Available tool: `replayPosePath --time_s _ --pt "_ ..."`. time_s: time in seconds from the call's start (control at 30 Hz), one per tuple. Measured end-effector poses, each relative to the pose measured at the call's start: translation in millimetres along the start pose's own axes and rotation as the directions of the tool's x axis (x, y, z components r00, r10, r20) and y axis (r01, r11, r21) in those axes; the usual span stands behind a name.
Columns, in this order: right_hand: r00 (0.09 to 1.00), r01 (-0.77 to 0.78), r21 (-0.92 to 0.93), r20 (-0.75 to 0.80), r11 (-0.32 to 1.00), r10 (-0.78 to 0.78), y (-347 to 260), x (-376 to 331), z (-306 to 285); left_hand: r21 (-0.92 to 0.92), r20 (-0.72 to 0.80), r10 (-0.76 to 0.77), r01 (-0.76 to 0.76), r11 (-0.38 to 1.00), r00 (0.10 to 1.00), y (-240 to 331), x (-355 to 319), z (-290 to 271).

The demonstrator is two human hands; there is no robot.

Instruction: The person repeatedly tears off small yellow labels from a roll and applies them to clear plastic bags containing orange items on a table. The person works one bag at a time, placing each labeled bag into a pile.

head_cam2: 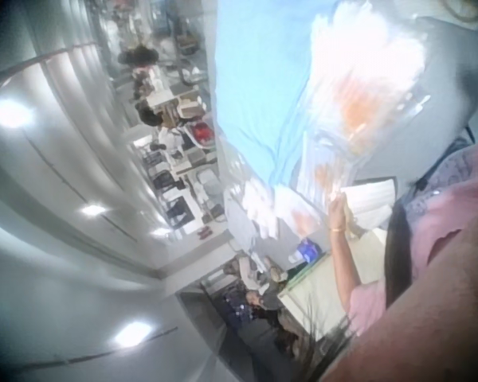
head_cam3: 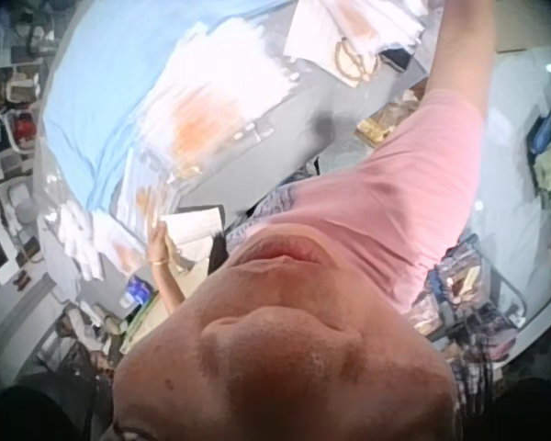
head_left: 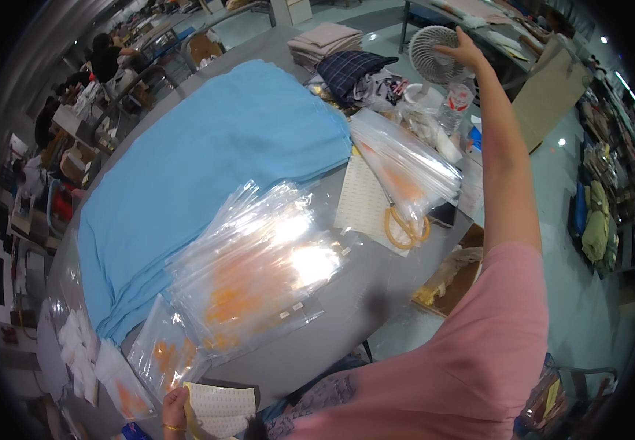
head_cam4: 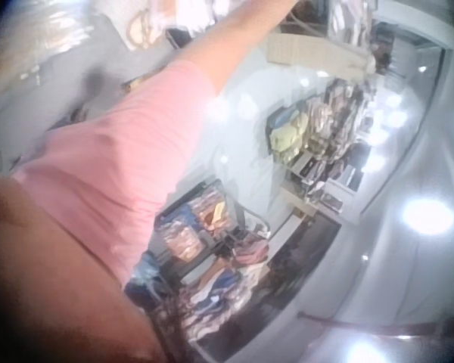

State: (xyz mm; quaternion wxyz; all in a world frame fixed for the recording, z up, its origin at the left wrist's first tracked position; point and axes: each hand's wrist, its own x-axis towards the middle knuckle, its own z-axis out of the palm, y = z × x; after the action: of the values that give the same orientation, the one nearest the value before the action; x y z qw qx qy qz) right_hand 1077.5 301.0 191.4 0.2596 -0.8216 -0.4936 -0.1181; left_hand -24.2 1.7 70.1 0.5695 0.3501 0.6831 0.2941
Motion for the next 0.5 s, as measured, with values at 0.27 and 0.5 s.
replayPosePath --time_s 0.27,0.5 --pt "1.000 0.009 -0.152 -0.001 0.988 -0.010 -7 2 -9 0.073 -0.023 -0.051 0.052 0.996 0.998 -1 10 6" --pt "0.994 0.107 -0.302 0.058 0.947 -0.093 42 36 7 0.524 -0.032 -0.008 0.024 0.851 0.999 37 11 46"
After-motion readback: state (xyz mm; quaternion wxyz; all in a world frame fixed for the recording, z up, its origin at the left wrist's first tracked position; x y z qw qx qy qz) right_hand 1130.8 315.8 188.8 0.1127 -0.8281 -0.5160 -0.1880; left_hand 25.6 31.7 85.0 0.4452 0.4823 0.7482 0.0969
